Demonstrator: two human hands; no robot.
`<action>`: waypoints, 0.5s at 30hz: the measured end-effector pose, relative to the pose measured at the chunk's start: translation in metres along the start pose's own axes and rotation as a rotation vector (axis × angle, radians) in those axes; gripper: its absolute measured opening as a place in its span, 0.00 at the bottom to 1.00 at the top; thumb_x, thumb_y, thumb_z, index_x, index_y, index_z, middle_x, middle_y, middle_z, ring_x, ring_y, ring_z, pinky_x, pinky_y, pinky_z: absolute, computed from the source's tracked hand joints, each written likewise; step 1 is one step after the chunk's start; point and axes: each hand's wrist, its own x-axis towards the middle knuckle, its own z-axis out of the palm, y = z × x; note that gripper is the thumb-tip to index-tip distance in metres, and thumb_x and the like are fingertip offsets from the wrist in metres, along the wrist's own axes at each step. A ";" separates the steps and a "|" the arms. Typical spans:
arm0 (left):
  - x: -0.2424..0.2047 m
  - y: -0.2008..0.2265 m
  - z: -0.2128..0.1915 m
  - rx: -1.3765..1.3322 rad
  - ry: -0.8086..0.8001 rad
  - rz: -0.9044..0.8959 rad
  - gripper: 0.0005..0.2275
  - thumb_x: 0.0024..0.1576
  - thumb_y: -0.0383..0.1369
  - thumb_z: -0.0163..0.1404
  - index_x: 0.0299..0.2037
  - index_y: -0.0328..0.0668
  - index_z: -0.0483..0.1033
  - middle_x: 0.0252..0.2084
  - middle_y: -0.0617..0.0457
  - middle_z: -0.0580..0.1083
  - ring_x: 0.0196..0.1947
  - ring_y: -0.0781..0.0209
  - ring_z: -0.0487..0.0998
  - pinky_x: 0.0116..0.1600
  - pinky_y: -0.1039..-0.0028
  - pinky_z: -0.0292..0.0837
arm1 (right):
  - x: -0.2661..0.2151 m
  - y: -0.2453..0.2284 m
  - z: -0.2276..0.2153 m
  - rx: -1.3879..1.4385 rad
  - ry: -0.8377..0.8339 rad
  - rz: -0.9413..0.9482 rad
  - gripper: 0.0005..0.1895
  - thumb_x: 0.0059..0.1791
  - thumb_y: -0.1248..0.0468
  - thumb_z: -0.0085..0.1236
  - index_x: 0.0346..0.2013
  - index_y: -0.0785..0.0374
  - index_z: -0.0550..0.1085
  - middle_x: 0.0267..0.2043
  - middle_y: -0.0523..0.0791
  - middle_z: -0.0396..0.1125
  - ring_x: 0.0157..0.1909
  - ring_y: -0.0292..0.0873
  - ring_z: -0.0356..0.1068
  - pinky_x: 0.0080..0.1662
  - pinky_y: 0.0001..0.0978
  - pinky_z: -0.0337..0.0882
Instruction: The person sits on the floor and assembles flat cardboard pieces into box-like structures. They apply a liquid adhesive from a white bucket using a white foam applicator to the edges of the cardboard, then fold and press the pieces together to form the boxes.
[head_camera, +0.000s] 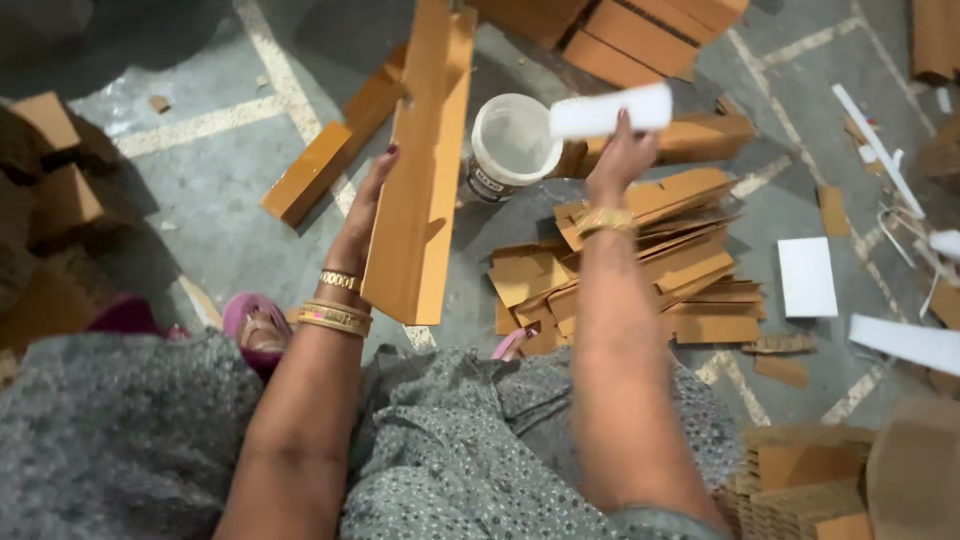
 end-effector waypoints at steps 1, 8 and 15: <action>-0.002 0.005 0.009 -0.011 -0.027 -0.003 0.26 0.66 0.53 0.42 0.66 0.43 0.68 0.57 0.48 0.74 0.51 0.52 0.78 0.49 0.61 0.80 | 0.020 -0.016 0.011 -0.072 -0.112 0.040 0.11 0.53 0.69 0.62 0.48 0.73 0.75 0.38 0.48 0.72 0.33 0.43 0.63 0.35 0.37 0.63; -0.035 0.005 0.037 -0.075 0.049 0.024 0.27 0.68 0.52 0.38 0.66 0.37 0.67 0.49 0.41 0.76 0.43 0.47 0.82 0.44 0.60 0.79 | 0.069 -0.029 0.077 -0.692 -0.765 -0.285 0.16 0.45 0.66 0.72 0.42 0.70 0.77 0.38 0.48 0.77 0.37 0.41 0.76 0.41 0.33 0.75; -0.045 -0.008 -0.020 -0.371 0.058 -0.037 0.29 0.65 0.53 0.42 0.69 0.40 0.66 0.56 0.41 0.76 0.48 0.43 0.81 0.47 0.56 0.80 | 0.027 0.077 0.077 -0.874 -0.859 -0.197 0.19 0.40 0.63 0.75 0.39 0.69 0.76 0.36 0.54 0.75 0.38 0.50 0.76 0.41 0.41 0.73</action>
